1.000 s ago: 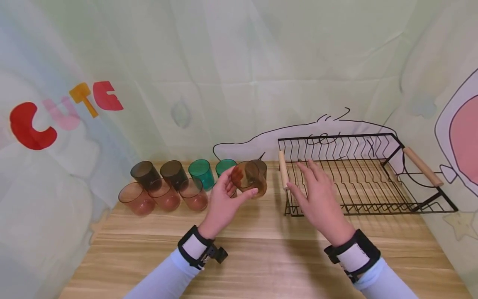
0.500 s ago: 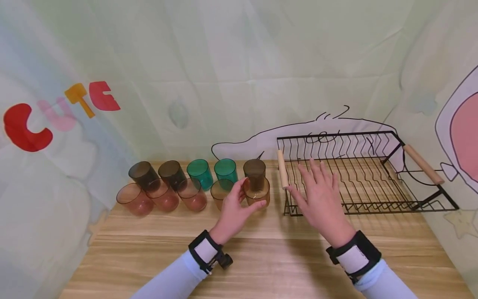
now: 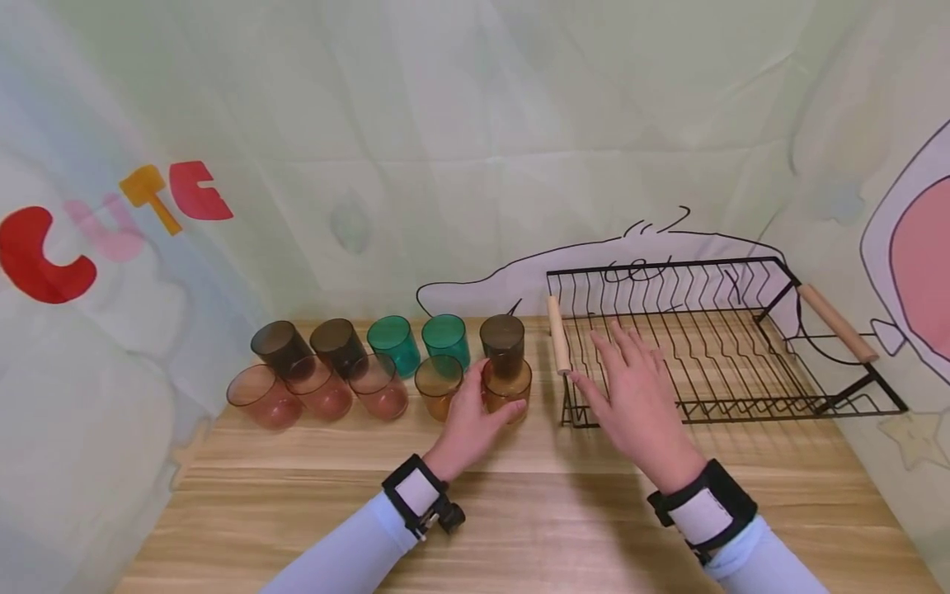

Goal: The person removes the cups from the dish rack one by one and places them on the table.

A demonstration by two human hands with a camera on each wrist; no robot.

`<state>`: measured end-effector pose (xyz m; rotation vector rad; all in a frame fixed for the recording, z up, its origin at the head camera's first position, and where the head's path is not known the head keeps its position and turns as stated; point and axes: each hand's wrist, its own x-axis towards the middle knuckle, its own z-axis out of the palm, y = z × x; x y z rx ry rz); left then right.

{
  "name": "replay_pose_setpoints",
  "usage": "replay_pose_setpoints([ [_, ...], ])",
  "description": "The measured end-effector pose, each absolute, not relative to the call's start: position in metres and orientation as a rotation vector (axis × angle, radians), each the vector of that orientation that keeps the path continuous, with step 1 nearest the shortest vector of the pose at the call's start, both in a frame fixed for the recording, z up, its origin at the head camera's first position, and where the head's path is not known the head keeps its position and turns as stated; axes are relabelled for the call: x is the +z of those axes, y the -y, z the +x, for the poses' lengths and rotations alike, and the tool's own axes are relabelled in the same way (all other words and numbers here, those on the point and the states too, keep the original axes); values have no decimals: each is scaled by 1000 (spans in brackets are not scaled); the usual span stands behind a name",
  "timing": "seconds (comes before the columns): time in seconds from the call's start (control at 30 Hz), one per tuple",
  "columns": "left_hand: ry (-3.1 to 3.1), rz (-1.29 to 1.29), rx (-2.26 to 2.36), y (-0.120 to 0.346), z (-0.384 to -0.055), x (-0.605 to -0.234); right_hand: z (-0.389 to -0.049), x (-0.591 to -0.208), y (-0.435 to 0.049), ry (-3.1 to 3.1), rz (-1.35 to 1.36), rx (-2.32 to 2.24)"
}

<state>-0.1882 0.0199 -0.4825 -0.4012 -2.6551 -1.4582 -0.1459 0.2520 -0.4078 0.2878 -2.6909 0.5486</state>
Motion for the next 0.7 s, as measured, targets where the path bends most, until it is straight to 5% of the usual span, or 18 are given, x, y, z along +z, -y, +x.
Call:
replay_pose_setpoints([
  [0.7, 2696, -351, -1484, -18, -177, -465, -141, -404, -258, 2677, 237, 704],
])
